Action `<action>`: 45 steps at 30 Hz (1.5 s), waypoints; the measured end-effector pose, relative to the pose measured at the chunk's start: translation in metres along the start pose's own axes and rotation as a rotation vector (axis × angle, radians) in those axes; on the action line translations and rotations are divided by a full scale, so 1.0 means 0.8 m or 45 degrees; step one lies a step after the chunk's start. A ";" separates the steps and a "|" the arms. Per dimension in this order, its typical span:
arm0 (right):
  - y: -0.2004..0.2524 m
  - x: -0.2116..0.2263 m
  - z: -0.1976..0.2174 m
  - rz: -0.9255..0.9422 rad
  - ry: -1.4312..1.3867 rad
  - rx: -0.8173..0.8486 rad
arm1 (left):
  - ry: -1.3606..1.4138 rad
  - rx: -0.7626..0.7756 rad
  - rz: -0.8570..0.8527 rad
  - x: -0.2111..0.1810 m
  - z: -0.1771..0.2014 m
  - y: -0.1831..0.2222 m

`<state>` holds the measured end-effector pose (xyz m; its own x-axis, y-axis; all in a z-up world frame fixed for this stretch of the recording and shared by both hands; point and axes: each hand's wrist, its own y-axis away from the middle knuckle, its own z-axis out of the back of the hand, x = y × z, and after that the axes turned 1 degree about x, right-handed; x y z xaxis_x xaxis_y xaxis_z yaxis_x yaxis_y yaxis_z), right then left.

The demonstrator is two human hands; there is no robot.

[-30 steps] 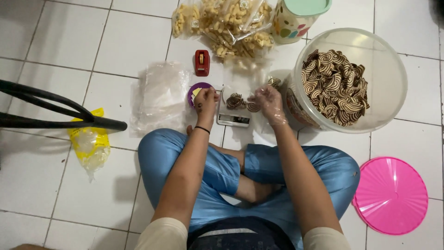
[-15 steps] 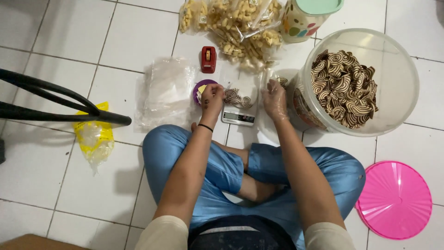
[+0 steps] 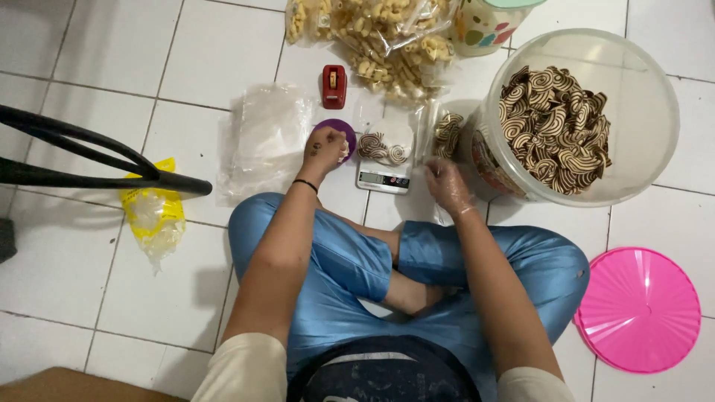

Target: Manually packing swirl cookies into small plastic bags and weighing them on a digital scale for portion control.

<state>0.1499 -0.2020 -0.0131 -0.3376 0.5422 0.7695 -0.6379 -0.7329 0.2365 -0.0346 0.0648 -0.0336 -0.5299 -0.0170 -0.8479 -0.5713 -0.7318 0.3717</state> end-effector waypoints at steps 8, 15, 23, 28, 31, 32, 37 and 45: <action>0.001 0.003 -0.010 -0.084 0.240 0.134 | 0.053 -0.014 -0.103 -0.035 -0.041 0.022; -0.003 -0.002 -0.019 -0.082 0.284 0.149 | 0.082 0.024 -0.108 -0.049 -0.037 0.037; 0.009 0.079 0.015 0.179 0.329 -0.063 | -0.035 0.268 -0.068 -0.043 -0.051 0.048; -0.070 0.069 0.000 0.512 0.513 -0.276 | -0.262 0.462 -0.100 -0.052 -0.071 0.057; -0.112 0.101 -0.001 0.216 0.529 -0.113 | -0.400 0.535 -0.105 -0.058 -0.069 0.066; -0.133 0.095 -0.006 0.047 0.565 -0.029 | -0.400 0.544 -0.132 -0.059 -0.069 0.066; -0.223 0.032 -0.034 -0.230 0.429 -0.010 | -0.370 0.548 -0.154 -0.040 -0.078 0.052; -0.101 0.124 0.014 0.126 -0.531 -0.027 | 0.309 0.673 0.291 0.074 -0.148 -0.052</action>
<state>0.1756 -0.0940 0.0506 -0.0916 0.2540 0.9628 -0.6322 -0.7619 0.1409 0.0320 0.0133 -0.1443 -0.5534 -0.3326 -0.7636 -0.7263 -0.2561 0.6379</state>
